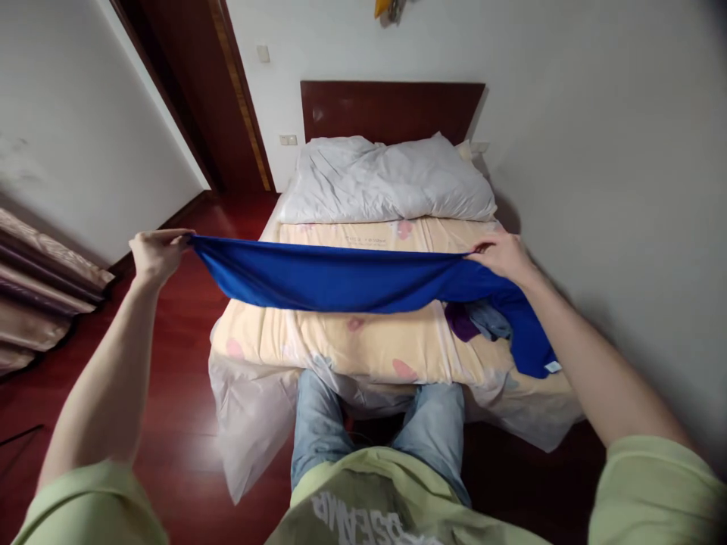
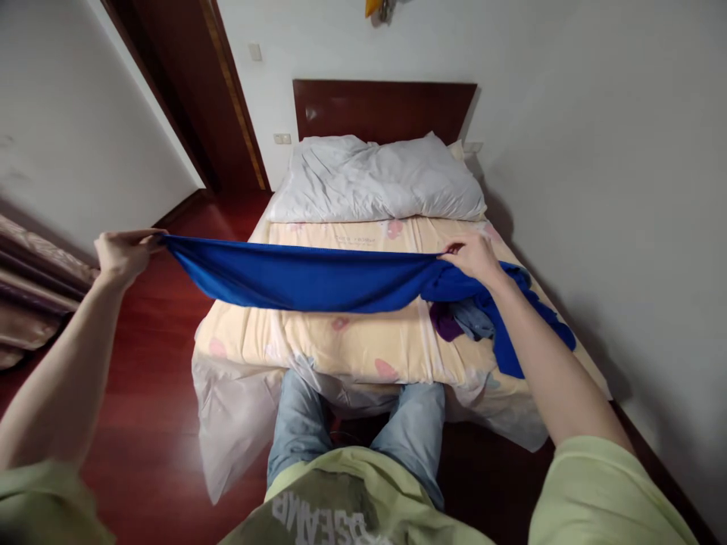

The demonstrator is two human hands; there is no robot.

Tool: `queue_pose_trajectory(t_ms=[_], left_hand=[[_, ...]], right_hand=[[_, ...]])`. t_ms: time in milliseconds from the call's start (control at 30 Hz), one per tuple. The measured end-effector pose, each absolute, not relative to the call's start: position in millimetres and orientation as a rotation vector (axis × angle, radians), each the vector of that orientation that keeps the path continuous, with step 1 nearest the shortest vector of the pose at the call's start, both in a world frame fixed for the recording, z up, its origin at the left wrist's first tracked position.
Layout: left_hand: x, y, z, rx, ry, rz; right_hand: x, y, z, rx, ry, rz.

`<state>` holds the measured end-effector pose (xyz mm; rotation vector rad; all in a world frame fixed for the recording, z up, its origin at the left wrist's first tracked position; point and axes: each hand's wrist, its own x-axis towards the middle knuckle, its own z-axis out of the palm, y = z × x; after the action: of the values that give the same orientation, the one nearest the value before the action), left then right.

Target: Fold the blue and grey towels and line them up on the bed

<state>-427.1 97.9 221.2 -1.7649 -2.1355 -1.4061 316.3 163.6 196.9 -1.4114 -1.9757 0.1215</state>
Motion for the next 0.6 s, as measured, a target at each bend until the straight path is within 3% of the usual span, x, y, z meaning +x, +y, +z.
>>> queue_pose_trajectory(t_ms=[100,233,400,600], left_hand=[[-424.3,112.2,211.1,-1.636,-2.022,-1.717],[-420.6,101.9,162.8,-1.685,-1.953,-1.671],[-425.8,69.8,53.7,-1.955,-1.988,-1.364],[-418.8,24.0,-64.5,-2.286,-2.224,-0.793]], right_hand=[[312.2,170.1,197.4,-1.331,-1.9,-0.081],[309.4,155.6,160.9,-1.303,-1.855,-0.107],[304.8,121.8,58.8,-1.317,-1.972,-0.09],[305.6,60.7,-83.1,-1.509,-2.115,0.167]])
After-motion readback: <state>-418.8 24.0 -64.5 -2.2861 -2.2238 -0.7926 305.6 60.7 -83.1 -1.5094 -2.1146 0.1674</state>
